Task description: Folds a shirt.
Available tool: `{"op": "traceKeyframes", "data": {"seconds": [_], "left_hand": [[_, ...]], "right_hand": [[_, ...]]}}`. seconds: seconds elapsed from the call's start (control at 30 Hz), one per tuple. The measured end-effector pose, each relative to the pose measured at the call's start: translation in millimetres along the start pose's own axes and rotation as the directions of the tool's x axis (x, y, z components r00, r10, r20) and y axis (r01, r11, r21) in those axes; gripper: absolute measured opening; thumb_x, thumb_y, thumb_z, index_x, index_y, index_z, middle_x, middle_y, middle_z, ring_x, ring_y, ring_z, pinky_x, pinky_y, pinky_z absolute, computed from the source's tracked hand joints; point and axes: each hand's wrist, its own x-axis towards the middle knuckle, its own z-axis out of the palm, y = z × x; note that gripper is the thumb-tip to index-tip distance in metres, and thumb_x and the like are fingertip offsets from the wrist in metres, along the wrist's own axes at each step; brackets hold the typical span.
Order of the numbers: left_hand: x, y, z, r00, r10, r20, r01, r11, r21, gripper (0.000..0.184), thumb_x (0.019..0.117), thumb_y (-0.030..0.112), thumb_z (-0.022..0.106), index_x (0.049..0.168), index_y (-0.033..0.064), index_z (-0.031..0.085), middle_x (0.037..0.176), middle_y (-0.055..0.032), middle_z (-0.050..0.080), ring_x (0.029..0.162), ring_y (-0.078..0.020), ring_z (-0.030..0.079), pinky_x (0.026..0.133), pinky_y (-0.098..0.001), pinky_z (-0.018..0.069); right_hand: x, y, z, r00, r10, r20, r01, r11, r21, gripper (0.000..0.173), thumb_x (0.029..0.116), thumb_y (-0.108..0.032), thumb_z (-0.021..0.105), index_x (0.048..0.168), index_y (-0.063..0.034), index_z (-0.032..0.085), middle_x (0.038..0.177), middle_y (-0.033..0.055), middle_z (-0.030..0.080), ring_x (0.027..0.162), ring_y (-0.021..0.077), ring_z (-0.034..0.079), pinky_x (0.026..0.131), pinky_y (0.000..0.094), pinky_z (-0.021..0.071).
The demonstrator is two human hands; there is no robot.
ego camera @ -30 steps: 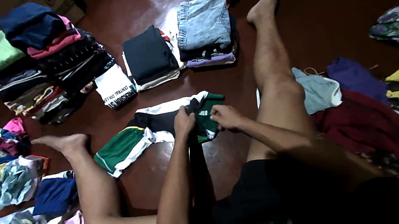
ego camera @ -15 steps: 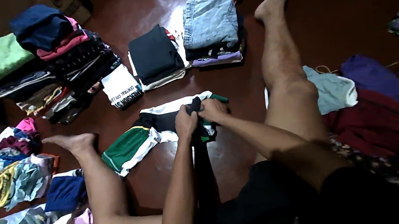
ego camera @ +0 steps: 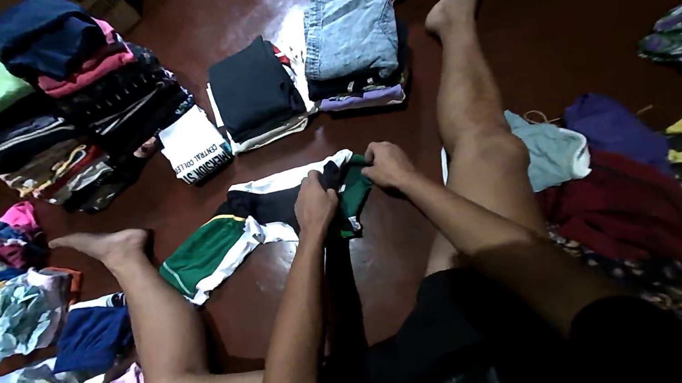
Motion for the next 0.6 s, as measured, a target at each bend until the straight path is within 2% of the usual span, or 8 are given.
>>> {"op": "traceKeyframes", "data": {"seconds": [0.07, 0.13, 0.2, 0.3, 0.37, 0.43, 0.53, 0.6], "left_hand": [[11, 3, 8, 0.993, 0.115, -0.043, -0.111, 0.991, 0.076, 0.067, 0.0907, 0.016, 0.069, 0.152, 0.0198, 0.043, 0.137, -0.0241, 0.053, 0.100, -0.0426, 0.068, 0.075, -0.0613, 0.0596], [19, 2, 11, 0.957, 0.288, -0.020, -0.281, 0.945, 0.165, 0.065, 0.0942, 0.013, 0.067, 0.153, 0.0298, 0.046, 0.151, -0.0216, 0.043, 0.107, -0.0401, 0.067, 0.077, -0.0567, 0.0612], [22, 5, 9, 0.930, 0.362, 0.064, -0.365, 0.891, 0.269, 0.047, 0.0962, 0.012, 0.067, 0.138, 0.0339, 0.060, 0.154, -0.0198, 0.041, 0.114, -0.0411, 0.063, 0.078, -0.0560, 0.0608], [21, 14, 0, 0.958, 0.241, 0.154, -0.282, 0.889, 0.361, 0.029, 0.0941, 0.017, 0.070, 0.123, 0.0212, 0.071, 0.147, -0.0192, 0.047, 0.118, -0.0410, 0.060, 0.082, -0.0559, 0.0598], [20, 18, -6, 0.965, 0.214, 0.149, -0.252, 0.911, 0.327, 0.035, 0.0913, 0.017, 0.072, 0.126, 0.0184, 0.068, 0.145, -0.0181, 0.049, 0.116, -0.0415, 0.061, 0.081, -0.0582, 0.0591], [16, 19, -10, 0.964, 0.235, 0.124, -0.261, 0.927, 0.270, 0.047, 0.0893, 0.014, 0.073, 0.135, 0.0191, 0.063, 0.147, -0.0184, 0.049, 0.112, -0.0421, 0.063, 0.080, -0.0594, 0.0590], [15, 19, -10, 0.958, 0.262, 0.113, -0.282, 0.928, 0.243, 0.060, 0.0887, 0.013, 0.074, 0.146, 0.0204, 0.055, 0.148, -0.0182, 0.048, 0.111, -0.0399, 0.065, 0.082, -0.0574, 0.0596], [18, 17, -7, 0.952, 0.280, 0.121, -0.302, 0.924, 0.235, 0.070, 0.0854, 0.010, 0.076, 0.150, 0.0205, 0.051, 0.150, -0.0178, 0.046, 0.111, -0.0399, 0.065, 0.083, -0.0575, 0.0600]], "right_hand": [[8, 21, 10, 0.994, 0.031, -0.104, -0.030, 0.999, 0.012, 0.071, 0.0807, -0.022, 0.085, 0.142, -0.0038, 0.053, 0.141, 0.0256, 0.054, 0.122, 0.0467, 0.058, 0.095, 0.0652, 0.0513], [15, 34, 31, 0.985, -0.014, -0.169, 0.022, 0.999, 0.050, 0.083, 0.0772, -0.022, 0.089, 0.148, -0.0067, 0.049, 0.145, 0.0228, 0.053, 0.126, 0.0484, 0.054, 0.097, 0.0673, 0.0491], [19, 32, 42, 0.984, -0.014, -0.176, 0.037, 0.991, 0.129, 0.069, 0.0813, -0.019, 0.086, 0.143, -0.0097, 0.055, 0.130, 0.0185, 0.065, 0.119, 0.0441, 0.060, 0.096, 0.0659, 0.0500], [17, 26, 39, 0.991, 0.095, -0.094, -0.060, 0.944, 0.326, 0.035, 0.0889, -0.019, 0.080, 0.121, -0.0078, 0.069, 0.104, 0.0179, 0.073, 0.098, 0.0375, 0.069, 0.086, 0.0617, 0.0548], [14, 21, 26, 0.984, 0.180, -0.007, -0.154, 0.864, 0.480, 0.028, 0.0916, -0.019, 0.077, 0.116, -0.0059, 0.071, 0.108, 0.0199, 0.071, 0.100, 0.0352, 0.068, 0.088, 0.0584, 0.0538], [9, 19, 21, 0.982, 0.171, 0.075, -0.183, 0.799, 0.573, 0.030, 0.0949, -0.020, 0.074, 0.121, -0.0068, 0.067, 0.109, 0.0182, 0.069, 0.087, 0.0287, 0.068, 0.076, 0.0485, 0.0573], [1, 14, 24, 0.991, 0.116, 0.068, -0.133, 0.778, 0.614, 0.035, 0.0946, -0.015, 0.073, 0.126, -0.0046, 0.061, 0.102, 0.0186, 0.070, 0.074, 0.0270, 0.070, 0.067, 0.0446, 0.0605], [-3, 4, 31, 0.986, 0.142, 0.081, -0.158, 0.699, 0.697, 0.040, 0.0961, -0.019, 0.073, 0.131, -0.0049, 0.057, 0.100, 0.0163, 0.069, 0.067, 0.0225, 0.066, 0.062, 0.0388, 0.0584]]}}
